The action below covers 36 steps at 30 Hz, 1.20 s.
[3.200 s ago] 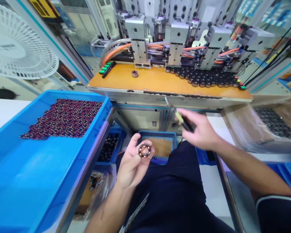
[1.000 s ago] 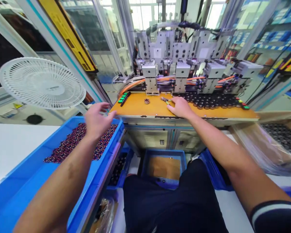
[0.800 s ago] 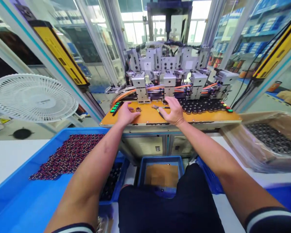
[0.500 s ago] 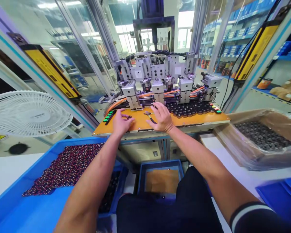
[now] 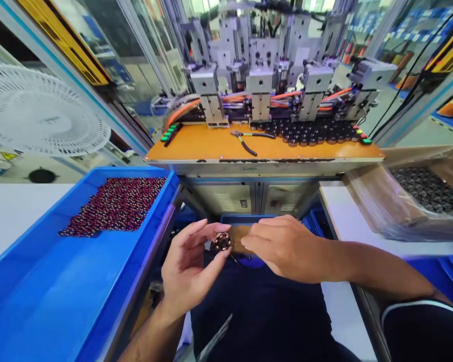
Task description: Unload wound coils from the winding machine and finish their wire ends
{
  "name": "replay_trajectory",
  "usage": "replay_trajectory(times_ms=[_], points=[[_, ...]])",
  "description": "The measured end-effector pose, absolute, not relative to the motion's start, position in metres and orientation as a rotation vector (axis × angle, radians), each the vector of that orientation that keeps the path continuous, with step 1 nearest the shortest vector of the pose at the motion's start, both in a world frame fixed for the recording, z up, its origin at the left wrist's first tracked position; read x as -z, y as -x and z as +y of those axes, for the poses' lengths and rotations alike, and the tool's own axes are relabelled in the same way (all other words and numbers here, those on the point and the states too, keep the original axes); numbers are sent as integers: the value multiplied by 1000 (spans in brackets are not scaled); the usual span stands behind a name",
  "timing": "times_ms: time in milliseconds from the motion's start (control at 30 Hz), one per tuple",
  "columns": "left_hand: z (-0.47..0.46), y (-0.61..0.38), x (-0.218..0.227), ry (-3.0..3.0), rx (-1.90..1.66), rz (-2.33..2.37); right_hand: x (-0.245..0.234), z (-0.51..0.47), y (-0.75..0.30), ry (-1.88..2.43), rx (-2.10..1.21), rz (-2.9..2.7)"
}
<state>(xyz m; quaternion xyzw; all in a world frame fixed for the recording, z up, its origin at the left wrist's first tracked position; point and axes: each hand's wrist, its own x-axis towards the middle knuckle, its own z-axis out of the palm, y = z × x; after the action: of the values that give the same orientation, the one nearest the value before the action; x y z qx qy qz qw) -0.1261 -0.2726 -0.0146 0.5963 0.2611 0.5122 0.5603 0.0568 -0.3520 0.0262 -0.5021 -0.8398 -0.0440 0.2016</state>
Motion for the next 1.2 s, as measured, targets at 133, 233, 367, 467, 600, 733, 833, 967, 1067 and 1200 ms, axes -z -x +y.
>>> replay_trajectory(times_ms=[133,233,367,467,600,733,833,967,1067,1200], points=[[-287,120,20,-1311,-1116,581,-16,-367,-57,1383,-368,-2097],[-289,117,26,-1247,-1026,560,-11,-372,-55,1316,-753,-1769],[-288,118,34,-1308,-1027,499,-5,-380,-49,1248,-922,-1575],[-287,118,37,-1323,-1059,504,0,-386,-43,1230,-928,-1556],[-282,117,39,-1349,-1124,495,7,-390,-40,1131,-926,-1607],[-279,117,43,-1440,-1225,407,12,-379,-49,1172,-1112,-1474],[-279,117,47,-1534,-1286,346,13,-362,-56,1222,-1200,-1155],[-279,117,51,-1644,-1316,235,11,-344,-54,1196,-1429,-893],[-279,117,51,-1662,-1315,211,14,-341,-45,1140,-1502,-840],[-279,120,49,-1576,-1287,288,31,-352,-32,1005,-1422,-715]])
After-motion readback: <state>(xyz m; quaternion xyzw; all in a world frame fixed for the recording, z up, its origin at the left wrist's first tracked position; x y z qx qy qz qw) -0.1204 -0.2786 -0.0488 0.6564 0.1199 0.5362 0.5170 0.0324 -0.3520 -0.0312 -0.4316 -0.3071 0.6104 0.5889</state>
